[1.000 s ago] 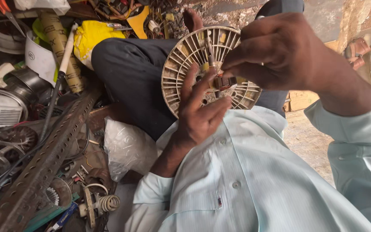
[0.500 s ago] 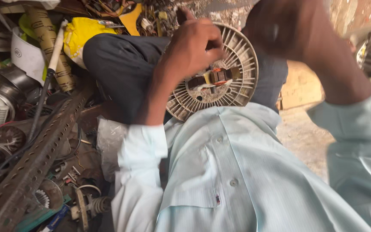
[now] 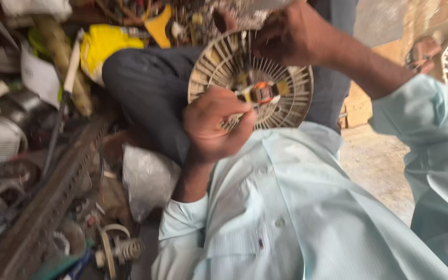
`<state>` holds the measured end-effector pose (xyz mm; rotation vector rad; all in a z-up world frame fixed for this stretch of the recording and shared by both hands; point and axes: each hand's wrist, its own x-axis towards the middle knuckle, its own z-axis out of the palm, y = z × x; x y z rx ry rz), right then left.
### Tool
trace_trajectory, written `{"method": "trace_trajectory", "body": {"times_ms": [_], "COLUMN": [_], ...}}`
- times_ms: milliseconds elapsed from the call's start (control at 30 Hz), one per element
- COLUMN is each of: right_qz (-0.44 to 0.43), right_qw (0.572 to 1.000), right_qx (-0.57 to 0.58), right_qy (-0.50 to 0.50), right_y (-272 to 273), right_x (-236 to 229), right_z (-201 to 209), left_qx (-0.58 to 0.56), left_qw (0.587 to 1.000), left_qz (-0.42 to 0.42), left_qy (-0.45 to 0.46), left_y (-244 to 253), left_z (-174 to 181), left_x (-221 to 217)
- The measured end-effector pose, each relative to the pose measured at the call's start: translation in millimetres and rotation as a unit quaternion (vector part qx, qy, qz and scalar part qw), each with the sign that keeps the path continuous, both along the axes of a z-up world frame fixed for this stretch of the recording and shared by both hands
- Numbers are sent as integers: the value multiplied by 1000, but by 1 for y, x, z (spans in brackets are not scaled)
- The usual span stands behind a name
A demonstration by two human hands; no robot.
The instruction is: The person sits on the floor and repairs an electric motor rotor. They wrap copper wire around the rotor core by hand and then use a hammer to tap and secure the windings.
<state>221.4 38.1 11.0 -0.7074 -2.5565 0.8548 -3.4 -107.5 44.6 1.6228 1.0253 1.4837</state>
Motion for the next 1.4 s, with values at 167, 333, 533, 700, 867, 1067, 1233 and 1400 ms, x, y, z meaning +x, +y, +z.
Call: {"method": "trace_trajectory", "body": {"times_ms": [167, 333, 533, 700, 867, 1067, 1233, 1400], "right_qz": [-2, 203, 55, -74, 67, 194, 10, -61], "right_qw": [982, 964, 978, 989, 985, 981, 995, 988], "right_qx": [96, 4, -42, -92, 81, -7, -76, 80], "right_qy": [-162, -172, -197, -84, -139, -6, -64, -114], "right_y": [-9, -101, -35, -10, -35, -90, -3, -8], "right_x": [43, 5, 1, 18, 40, 10, -12, 32], "right_z": [37, 80, 44, -8, 44, 93, 15, 22], "left_qx": [-10, -82, 109, -39, -2, -100, 31, -6], "left_qw": [989, 968, 955, 987, 987, 988, 986, 995], "left_qz": [-87, -201, -91, 55, -138, -98, -17, -96], "left_qy": [115, 129, 259, -143, 82, 70, 162, 12], "left_y": [75, 94, -20, 14, 92, 26, -8, 58], "left_z": [-18, -23, -11, -12, -17, -12, -3, -18], "left_x": [-6, -22, -1, 10, -17, -5, -3, -3]}}
